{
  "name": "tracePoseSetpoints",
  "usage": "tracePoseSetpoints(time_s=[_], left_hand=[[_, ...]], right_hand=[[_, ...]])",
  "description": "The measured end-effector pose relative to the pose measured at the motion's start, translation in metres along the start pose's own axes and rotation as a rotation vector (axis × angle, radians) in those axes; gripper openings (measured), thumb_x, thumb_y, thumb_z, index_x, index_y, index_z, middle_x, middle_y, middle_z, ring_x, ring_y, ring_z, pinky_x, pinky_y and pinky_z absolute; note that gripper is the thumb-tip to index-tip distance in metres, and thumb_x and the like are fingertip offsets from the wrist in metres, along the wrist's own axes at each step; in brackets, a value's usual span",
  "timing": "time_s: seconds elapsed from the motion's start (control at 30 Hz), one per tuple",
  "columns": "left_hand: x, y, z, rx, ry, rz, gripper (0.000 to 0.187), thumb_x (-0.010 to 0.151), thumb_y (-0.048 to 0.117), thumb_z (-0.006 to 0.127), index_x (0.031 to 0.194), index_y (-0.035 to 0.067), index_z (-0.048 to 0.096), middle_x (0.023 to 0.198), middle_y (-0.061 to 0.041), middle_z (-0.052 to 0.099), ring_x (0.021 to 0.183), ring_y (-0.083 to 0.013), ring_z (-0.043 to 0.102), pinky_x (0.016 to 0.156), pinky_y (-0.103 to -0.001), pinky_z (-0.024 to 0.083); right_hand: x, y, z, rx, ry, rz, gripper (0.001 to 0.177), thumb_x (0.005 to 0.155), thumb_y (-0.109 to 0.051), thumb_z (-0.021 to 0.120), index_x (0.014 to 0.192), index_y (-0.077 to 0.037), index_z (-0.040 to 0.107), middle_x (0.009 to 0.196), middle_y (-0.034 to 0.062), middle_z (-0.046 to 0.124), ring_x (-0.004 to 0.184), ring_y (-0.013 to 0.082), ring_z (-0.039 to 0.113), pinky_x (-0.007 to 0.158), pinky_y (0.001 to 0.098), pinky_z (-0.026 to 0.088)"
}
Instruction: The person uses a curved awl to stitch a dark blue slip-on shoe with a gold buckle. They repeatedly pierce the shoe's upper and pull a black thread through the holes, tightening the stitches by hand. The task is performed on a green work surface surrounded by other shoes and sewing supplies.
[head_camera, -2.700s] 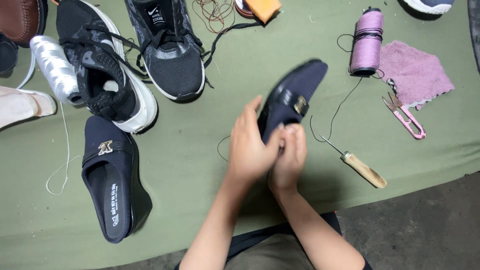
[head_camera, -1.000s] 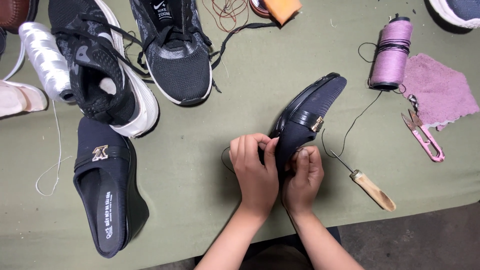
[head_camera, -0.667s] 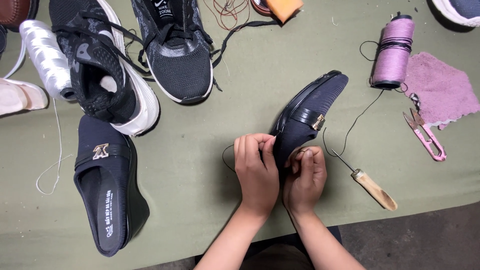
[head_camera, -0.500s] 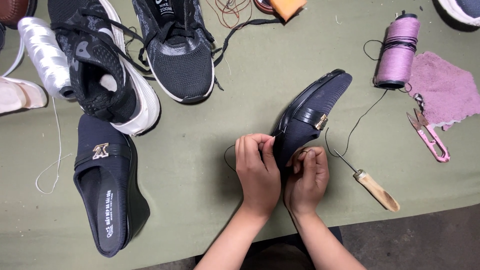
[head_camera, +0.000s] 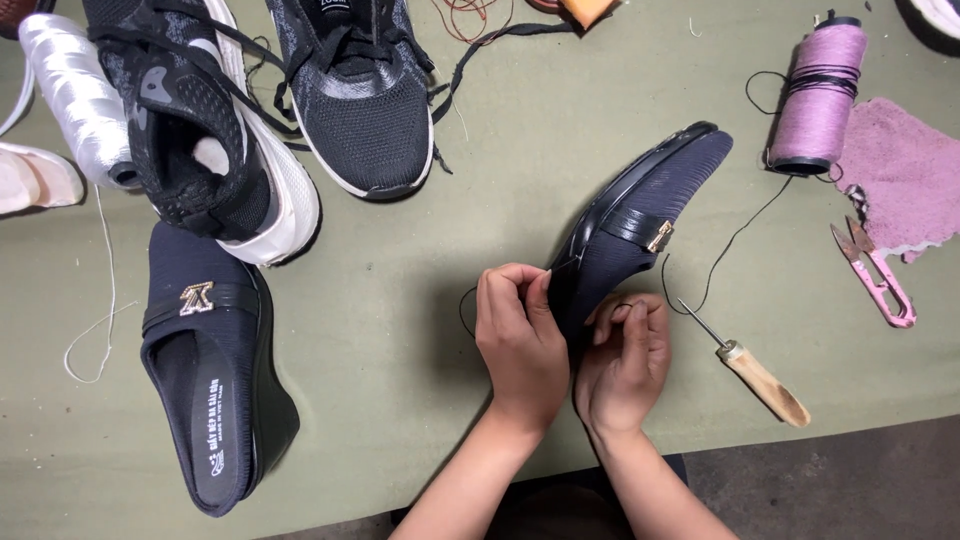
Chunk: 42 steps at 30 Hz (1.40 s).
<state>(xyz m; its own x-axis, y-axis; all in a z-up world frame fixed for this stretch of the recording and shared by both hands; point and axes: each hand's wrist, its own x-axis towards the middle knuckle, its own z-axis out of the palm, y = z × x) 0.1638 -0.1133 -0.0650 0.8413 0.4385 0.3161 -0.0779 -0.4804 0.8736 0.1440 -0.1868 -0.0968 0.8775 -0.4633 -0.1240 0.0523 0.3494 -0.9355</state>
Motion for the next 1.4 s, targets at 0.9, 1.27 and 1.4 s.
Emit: tracePoseSetpoints(time_s=[0.9, 1.27, 1.4], left_hand=[[0.016, 0.013, -0.004, 0.139, -0.238, 0.044, 0.02, 0.107, 0.016, 0.049, 0.088, 0.01, 0.045, 0.075, 0.001, 0.034, 0.073, -0.0244, 0.044, 0.073, -0.039, 0.04], [0.033, 0.013, -0.022, -0.038, -0.375, 0.031, 0.035, 0.102, 0.027, 0.062, 0.071, 0.015, 0.052, 0.076, 0.003, 0.042, 0.08, -0.0218, 0.05, 0.083, -0.034, 0.04], [0.028, 0.001, -0.013, -0.203, -0.409, -0.08, 0.038, 0.11, 0.023, 0.047, 0.074, 0.015, 0.049, 0.069, -0.001, 0.045, 0.073, -0.0235, 0.052, 0.074, -0.034, 0.041]], right_hand=[[0.006, 0.012, -0.017, -0.253, -0.075, -0.087, 0.033, 0.112, -0.027, 0.045, 0.084, -0.011, 0.052, 0.063, 0.0008, 0.044, 0.061, 0.0086, 0.046, 0.063, 0.0213, 0.04], [0.021, -0.003, -0.014, -0.279, -0.112, -0.02, 0.025, 0.103, -0.031, 0.058, 0.09, -0.01, 0.054, 0.065, -0.0042, 0.04, 0.062, 0.0056, 0.045, 0.062, 0.0213, 0.041], [0.027, -0.006, -0.015, -0.496, -0.183, -0.007, 0.02, 0.095, -0.016, 0.071, 0.091, -0.007, 0.054, 0.061, 0.0012, 0.043, 0.055, 0.0073, 0.046, 0.055, 0.0201, 0.041]])
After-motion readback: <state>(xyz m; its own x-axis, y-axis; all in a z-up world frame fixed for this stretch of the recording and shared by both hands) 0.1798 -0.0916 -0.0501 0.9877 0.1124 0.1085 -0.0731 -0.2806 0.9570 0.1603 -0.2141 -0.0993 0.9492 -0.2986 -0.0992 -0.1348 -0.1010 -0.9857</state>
